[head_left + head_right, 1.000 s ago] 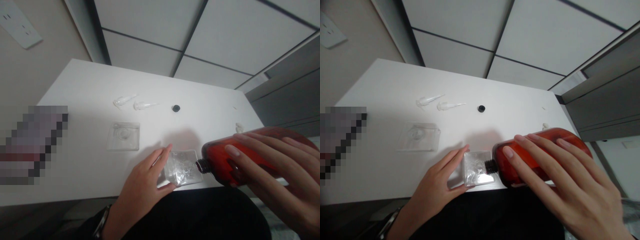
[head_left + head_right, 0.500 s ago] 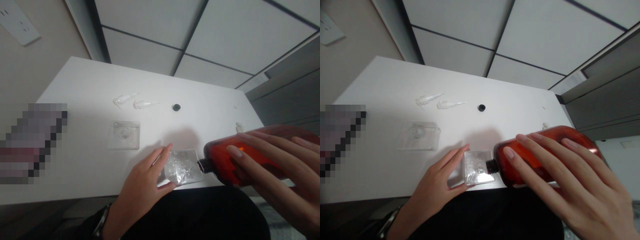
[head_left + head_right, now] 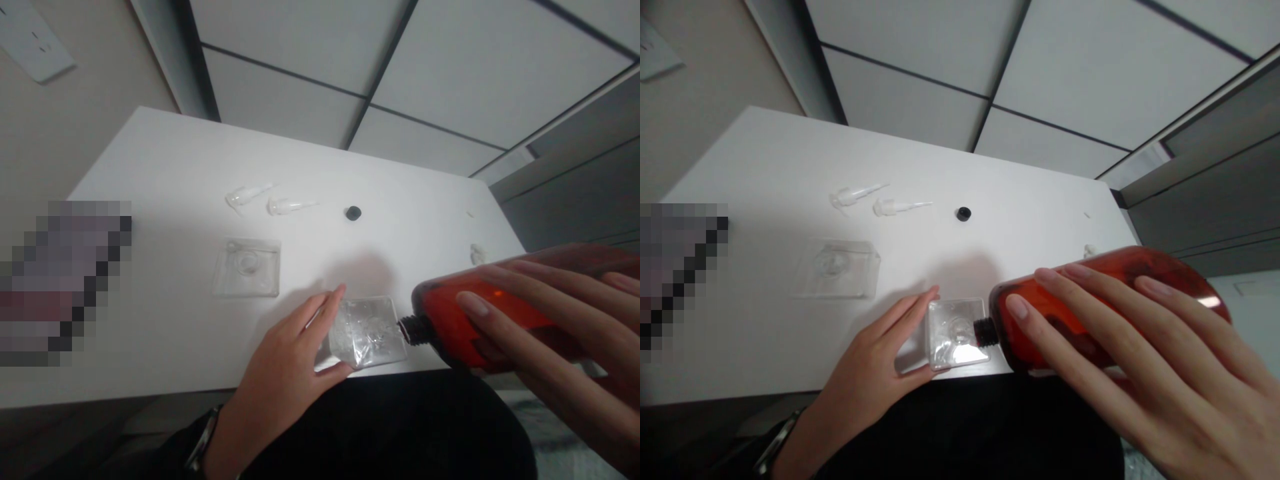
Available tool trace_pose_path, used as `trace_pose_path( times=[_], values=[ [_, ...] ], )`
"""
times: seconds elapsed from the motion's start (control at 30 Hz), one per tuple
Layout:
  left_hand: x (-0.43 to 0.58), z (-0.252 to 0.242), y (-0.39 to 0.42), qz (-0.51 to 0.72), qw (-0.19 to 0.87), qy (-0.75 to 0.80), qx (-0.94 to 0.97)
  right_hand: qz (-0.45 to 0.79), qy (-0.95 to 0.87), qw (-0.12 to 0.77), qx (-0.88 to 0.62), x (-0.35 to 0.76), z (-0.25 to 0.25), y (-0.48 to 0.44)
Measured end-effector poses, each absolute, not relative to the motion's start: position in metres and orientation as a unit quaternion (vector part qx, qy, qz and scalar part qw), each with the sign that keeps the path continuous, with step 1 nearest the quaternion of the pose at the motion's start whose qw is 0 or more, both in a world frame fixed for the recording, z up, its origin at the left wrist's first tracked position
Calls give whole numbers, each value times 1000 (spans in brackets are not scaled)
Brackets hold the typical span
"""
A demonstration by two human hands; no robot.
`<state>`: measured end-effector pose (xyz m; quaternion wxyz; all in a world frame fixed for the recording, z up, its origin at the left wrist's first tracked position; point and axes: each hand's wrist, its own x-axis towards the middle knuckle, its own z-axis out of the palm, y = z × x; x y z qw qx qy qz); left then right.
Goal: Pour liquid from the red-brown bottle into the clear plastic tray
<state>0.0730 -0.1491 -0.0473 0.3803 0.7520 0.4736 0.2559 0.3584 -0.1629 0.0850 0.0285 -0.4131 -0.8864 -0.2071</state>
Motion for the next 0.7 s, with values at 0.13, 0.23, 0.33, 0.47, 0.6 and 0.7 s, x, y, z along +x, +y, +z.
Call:
trace_pose_path(
  times=[0.13,0.23,0.33,0.47,0.6,0.7],
  values=[
    [73,-47,-149,263,375,469,755,-190,-881,15,-434,363,87,-168],
    [73,-48,-150,268,369,466,758,-160,-868,5,-470,367,87,-171],
    [73,-49,-150,273,367,462,760,-142,-858,11,-493,369,85,-173],
    [73,-49,-149,279,372,460,756,-125,-851,16,-509,369,84,-174],
    [73,-49,-149,283,372,460,755,-129,-854,14,-504,367,86,-174],
    [73,-51,-150,284,374,457,755,-130,-858,15,-497,365,86,-171]
  ],
)
